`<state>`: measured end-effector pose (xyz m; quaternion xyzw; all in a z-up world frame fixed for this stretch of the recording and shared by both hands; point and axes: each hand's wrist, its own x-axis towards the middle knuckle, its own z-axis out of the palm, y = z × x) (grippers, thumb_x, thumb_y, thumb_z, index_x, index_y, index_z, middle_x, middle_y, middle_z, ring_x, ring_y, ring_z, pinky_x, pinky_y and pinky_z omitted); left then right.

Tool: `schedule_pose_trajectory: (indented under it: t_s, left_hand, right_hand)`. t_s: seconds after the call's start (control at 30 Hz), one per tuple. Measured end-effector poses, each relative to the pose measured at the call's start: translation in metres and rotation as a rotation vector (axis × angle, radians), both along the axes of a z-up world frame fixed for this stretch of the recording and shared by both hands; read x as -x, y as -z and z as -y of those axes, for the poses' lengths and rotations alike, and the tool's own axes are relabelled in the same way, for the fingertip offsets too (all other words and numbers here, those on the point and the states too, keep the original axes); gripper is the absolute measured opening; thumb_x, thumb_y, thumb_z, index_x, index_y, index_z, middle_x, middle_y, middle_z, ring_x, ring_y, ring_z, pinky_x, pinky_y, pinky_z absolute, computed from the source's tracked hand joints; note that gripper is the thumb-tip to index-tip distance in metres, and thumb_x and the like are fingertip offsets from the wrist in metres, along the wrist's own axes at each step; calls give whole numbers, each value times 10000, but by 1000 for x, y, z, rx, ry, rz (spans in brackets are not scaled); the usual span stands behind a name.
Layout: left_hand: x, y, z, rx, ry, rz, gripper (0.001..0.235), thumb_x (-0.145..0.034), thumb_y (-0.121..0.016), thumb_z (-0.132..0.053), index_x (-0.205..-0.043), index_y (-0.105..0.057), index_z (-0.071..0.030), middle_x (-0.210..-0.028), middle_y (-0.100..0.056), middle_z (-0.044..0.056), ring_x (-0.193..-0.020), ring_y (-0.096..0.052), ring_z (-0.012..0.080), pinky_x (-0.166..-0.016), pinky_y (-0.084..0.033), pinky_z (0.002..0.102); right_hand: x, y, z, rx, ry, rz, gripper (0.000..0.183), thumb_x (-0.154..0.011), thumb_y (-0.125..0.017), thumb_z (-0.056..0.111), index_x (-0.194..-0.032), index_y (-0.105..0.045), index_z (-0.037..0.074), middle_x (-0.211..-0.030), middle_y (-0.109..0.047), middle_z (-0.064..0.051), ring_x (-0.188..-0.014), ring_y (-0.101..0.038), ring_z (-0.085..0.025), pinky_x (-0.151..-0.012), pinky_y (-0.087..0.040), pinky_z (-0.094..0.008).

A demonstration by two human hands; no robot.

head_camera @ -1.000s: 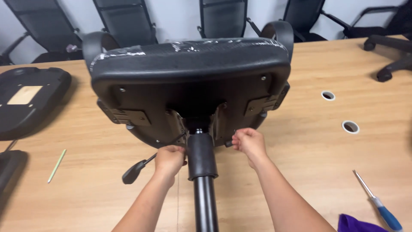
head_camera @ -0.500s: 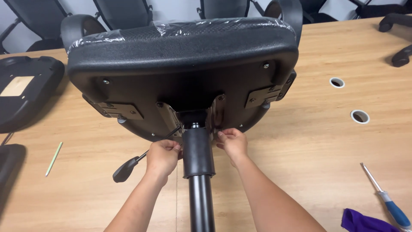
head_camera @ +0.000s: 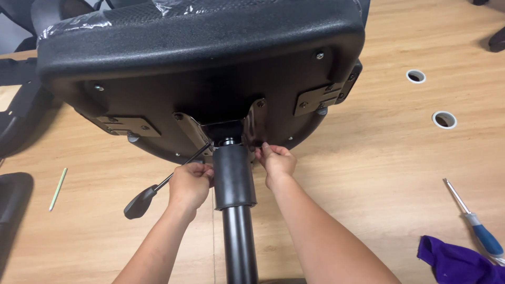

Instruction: The person assembles an office chair on a conference table. They position the seat upside down, align the mounting plate with the gas lift cylinder, and thread and tighten the mounting screws by hand, working around the seat mechanism.

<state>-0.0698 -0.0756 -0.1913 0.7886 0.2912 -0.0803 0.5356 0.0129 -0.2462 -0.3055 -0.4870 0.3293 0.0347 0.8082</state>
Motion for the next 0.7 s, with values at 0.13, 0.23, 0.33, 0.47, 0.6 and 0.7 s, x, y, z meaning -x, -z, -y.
schedule_pose_trajectory:
  t_s: [0.13, 0.23, 0.33, 0.47, 0.6, 0.7]
  left_hand:
    - [0, -1, -1, -6, 12, -2, 153, -969, -616, -47, -1002, -746, 25, -930, -801, 109, -850, -783, 163, -774, -570, 280]
    - [-1, 6, -3, -2, 5, 21, 138, -956, -629, -37, -995, -744, 29, -923, -802, 108, -843, -779, 166, -763, -575, 285]
    - [-1, 2, -1, -15, -13, -8, 132, -958, -638, -45, -989, -739, 34, -918, -793, 116, -834, -782, 171, -750, -579, 297]
    - [-1, 6, -3, -54, 3, 18, 119, -941, -658, -39, -984, -745, 30, -915, -790, 120, -835, -773, 171, -739, -569, 315]
    - [-1, 6, -4, -50, 0, 16, 116, -938, -660, -49, -986, -739, 21, -911, -786, 113, -823, -779, 174, -738, -574, 312]
    - [-1, 6, -4, -43, 3, 27, 115, -937, -661, -50, -983, -739, 22, -905, -784, 114, -812, -780, 178, -731, -578, 312]
  right_hand:
    - [1, -2, 0, 4, 0, 26, 164, -921, -689, -3, -1046, -613, -77, -998, -717, -168, -852, -754, -229, -775, -642, -278]
    - [-3, 3, 0, 33, -11, 25, 157, -920, -672, -20, -1051, -607, -77, -995, -715, -167, -839, -745, -227, -766, -641, -286]
    - [-4, 11, -1, 58, -7, 27, 153, -927, -670, -18, -1049, -609, -87, -989, -710, -171, -819, -723, -232, -752, -637, -304]
    - [0, 2, -1, 118, -18, 42, 157, -913, -682, -31, -1041, -611, -90, -988, -706, -165, -824, -728, -227, -754, -640, -308]
    - [8, -20, -4, 243, -54, 10, 153, -902, -690, -34, -1029, -617, -76, -970, -719, -158, -849, -751, -220, -774, -638, -295]
    - [8, -14, -4, 230, -57, 25, 141, -910, -683, -27, -1022, -613, -77, -956, -719, -158, -846, -755, -228, -775, -643, -299]
